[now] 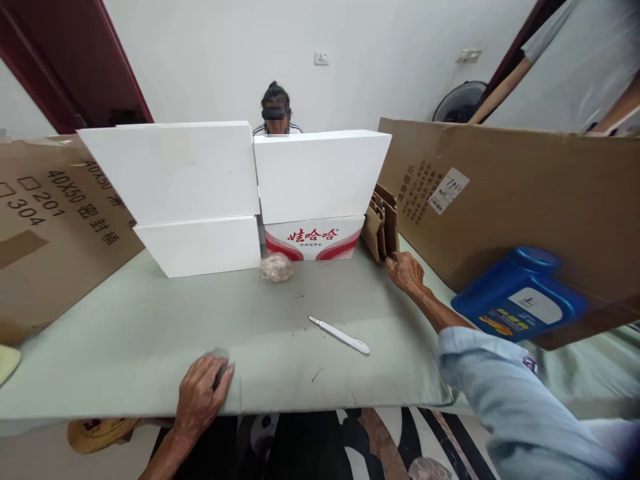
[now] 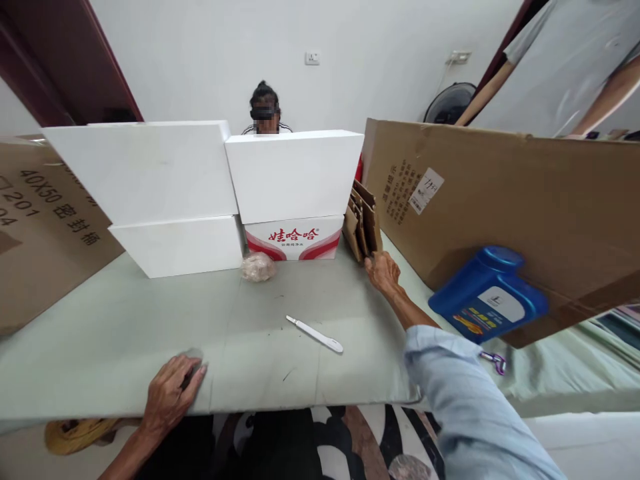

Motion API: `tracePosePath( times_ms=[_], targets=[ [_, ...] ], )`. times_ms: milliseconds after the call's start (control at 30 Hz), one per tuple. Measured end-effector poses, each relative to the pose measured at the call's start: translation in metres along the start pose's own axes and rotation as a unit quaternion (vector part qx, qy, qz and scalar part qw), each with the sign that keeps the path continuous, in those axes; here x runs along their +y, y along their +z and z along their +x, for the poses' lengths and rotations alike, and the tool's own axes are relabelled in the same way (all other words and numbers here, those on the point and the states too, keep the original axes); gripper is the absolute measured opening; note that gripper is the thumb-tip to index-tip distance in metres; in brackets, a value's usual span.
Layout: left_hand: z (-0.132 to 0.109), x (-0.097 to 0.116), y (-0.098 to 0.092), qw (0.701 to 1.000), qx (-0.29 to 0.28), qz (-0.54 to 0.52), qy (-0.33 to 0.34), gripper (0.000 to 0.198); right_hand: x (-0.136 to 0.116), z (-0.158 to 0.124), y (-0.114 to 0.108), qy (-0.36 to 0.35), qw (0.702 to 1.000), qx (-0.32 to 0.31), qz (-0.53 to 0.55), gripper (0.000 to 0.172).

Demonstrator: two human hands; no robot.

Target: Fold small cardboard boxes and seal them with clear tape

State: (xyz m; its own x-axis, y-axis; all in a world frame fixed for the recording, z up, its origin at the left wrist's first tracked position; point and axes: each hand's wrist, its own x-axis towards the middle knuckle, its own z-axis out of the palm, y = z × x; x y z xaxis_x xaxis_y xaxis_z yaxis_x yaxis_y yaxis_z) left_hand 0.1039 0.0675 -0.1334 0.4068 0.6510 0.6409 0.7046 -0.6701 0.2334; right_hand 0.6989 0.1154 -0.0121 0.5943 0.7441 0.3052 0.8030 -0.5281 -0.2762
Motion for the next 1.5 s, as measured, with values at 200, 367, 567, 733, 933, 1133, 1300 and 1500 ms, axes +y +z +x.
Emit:
tracePosePath(
  times_ms=[200,367,567,733,933,1133,1300,1500],
  targets=[
    [0.005,0.003,0.004,0.999,-0.021,0.011,-0.03,0.023,-0.026,-0.091,0.01,-0.153,0.986,-0.051,0.043,0.028],
    [0.014,0.007,0.003,0.995,-0.067,0.003,-0.075,0.017,-0.041,-0.167,0.037,-0.295,0.948,-0.08,0.088,0.042],
    [0.022,0.01,0.002,0.99,-0.083,-0.013,-0.114,0.008,-0.057,-0.195,0.049,-0.318,0.941,-0.074,0.093,0.046],
    [0.024,0.011,0.001,0.987,-0.096,-0.023,-0.128,0.011,-0.067,-0.19,0.048,-0.299,0.947,-0.066,0.094,0.038],
    [0.026,0.012,-0.003,0.984,-0.105,-0.044,-0.139,0.01,-0.073,-0.187,0.043,-0.288,0.95,-0.072,0.092,0.032],
    [0.005,0.024,-0.022,0.982,-0.092,-0.08,-0.146,0.011,-0.077,-0.199,0.031,-0.257,0.96,-0.091,0.066,0.034],
    [-0.016,0.047,-0.047,0.98,-0.097,-0.127,-0.119,0.024,-0.075,-0.221,0.022,-0.242,0.965,-0.081,0.055,0.029],
    [0.041,0.11,-0.209,0.906,-0.109,-0.407,0.038,0.03,-0.074,-0.235,0.029,-0.231,0.97,0.027,0.071,0.023]
  ],
)
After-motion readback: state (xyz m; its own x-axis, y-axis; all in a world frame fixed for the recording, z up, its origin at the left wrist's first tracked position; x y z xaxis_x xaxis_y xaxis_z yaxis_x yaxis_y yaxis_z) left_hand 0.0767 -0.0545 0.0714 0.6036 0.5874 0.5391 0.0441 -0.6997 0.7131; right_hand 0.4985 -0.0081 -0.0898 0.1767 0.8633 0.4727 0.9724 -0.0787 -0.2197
